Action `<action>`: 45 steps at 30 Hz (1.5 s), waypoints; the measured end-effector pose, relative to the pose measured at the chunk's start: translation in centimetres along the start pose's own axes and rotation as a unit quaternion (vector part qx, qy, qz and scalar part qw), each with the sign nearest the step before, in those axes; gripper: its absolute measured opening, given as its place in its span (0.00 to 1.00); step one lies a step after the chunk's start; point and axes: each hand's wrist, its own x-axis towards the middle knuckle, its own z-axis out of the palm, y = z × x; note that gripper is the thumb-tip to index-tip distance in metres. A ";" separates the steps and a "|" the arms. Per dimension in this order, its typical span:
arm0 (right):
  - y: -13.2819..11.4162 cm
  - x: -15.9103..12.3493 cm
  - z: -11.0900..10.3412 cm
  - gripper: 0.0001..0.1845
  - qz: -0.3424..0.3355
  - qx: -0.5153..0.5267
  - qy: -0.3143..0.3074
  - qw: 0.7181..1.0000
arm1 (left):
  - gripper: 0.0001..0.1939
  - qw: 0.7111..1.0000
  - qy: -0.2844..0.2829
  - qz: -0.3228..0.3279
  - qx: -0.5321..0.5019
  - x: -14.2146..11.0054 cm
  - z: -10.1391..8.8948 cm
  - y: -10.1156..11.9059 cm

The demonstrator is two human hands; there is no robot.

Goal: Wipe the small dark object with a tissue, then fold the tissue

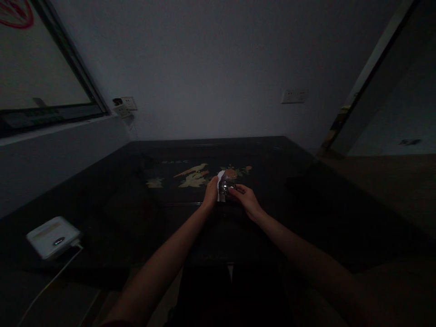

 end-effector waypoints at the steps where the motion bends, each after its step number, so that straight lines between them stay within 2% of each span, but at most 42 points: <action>1: -0.1 0.0 0.0 0.22 0.001 0.009 -0.003 1.000 | 0.12 0.999 0.001 -0.030 -0.031 0.0 0.0 -0.1; 3: -0.1 0.0 0.0 0.21 0.004 0.026 -0.013 1.000 | 0.12 0.992 -0.006 -0.088 -0.092 0.0 0.2 -0.1; 7: -0.2 -0.1 0.1 0.21 0.005 0.055 -0.033 0.998 | 0.12 0.969 -0.064 -0.164 -0.176 -0.4 0.6 0.3; 10: -0.2 -0.1 0.0 0.21 0.006 0.067 -0.034 0.997 | 0.13 0.956 -0.105 -0.176 -0.208 -0.6 0.8 0.6; 13: -0.3 -0.2 0.0 0.21 0.006 0.068 -0.043 0.997 | 0.12 0.958 -0.111 -0.165 -0.206 -0.7 0.8 0.7; 17: -0.4 -0.4 0.1 0.20 0.000 0.066 -0.056 0.996 | 0.12 0.974 -0.064 -0.131 -0.173 -0.7 0.7 0.6; 22: -0.2 -0.2 0.2 0.20 -0.003 0.060 -0.039 0.997 | 0.14 0.985 -0.019 -0.092 -0.142 -0.6 0.4 0.2; 27: -0.1 -0.1 0.2 0.21 0.002 0.041 -0.021 0.999 | 0.16 0.998 0.015 -0.031 -0.055 -0.2 0.1 -0.4; 33: -0.2 -0.1 0.2 0.22 0.004 0.015 0.009 1.000 | 0.16 0.993 -0.007 0.073 0.097 -0.6 0.0 0.1; 39: -0.2 -0.2 0.2 0.24 -0.003 -0.010 0.016 1.000 | 0.14 0.960 -0.052 0.177 0.210 -1.7 0.2 0.6; 42: -0.1 -0.2 0.1 0.23 -0.009 -0.026 0.018 0.999 | 0.10 0.952 -0.055 0.207 0.221 -2.0 0.3 0.7; 45: 0.1 -0.1 0.0 0.22 -0.011 -0.031 0.015 0.999 | 0.07 0.963 -0.048 0.197 0.179 -2.1 0.4 0.9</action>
